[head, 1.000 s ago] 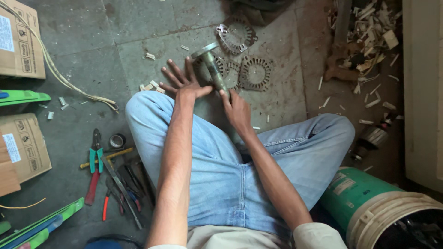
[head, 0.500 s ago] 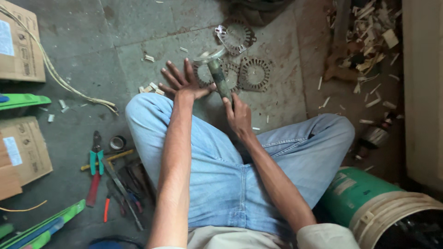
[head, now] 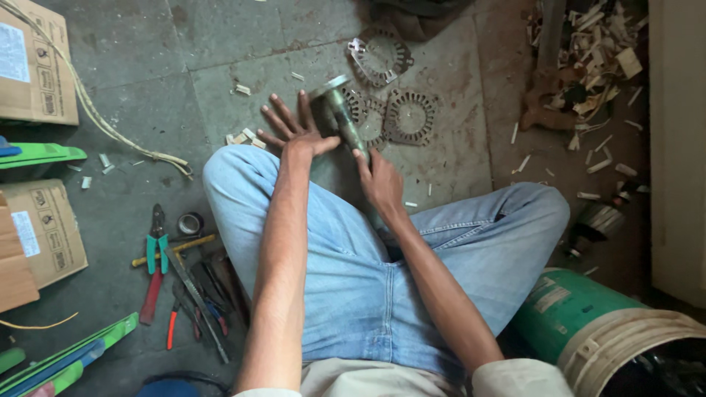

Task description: The person sits cross-legged on the workshop floor and uses a hand driving tool to press slotted metal motor laminations into place, repositioning the rings between strikes and setting worked pieces aside. They pick up new rings one at a time and repeat the fitting motion.

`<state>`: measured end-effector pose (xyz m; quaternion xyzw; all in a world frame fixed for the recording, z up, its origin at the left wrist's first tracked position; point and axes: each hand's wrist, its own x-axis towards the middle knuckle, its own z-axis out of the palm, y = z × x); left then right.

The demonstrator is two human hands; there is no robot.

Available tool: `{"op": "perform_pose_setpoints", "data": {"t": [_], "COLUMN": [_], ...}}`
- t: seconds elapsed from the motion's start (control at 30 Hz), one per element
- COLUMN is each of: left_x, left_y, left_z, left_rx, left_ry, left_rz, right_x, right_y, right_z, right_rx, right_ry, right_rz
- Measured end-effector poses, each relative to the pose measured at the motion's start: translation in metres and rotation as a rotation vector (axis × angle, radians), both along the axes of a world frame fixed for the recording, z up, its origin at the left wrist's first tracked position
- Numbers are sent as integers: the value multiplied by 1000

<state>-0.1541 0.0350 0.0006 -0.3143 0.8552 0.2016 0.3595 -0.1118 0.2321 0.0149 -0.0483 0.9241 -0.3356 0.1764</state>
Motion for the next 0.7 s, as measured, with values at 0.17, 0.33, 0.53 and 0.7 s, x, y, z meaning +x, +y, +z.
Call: {"op": "perform_pose_setpoints", "data": {"t": [0.17, 0.33, 0.53, 0.7], "left_x": [0, 2, 0, 1], "left_y": [-1, 0, 1, 1], "left_z": [2, 11, 16, 5], "left_rx": [-2, -5, 16, 12], "left_ry": [-1, 11, -18, 14], "left_rz": [0, -4, -19, 4], "right_x": [9, 13, 8, 5], "right_y": [-1, 3, 5, -1], "right_z": [-6, -7, -7, -5], "right_rx": [78, -98, -210, 19], "right_ry": [52, 38, 126, 39], "right_rz": [-4, -47, -26, -4]}}
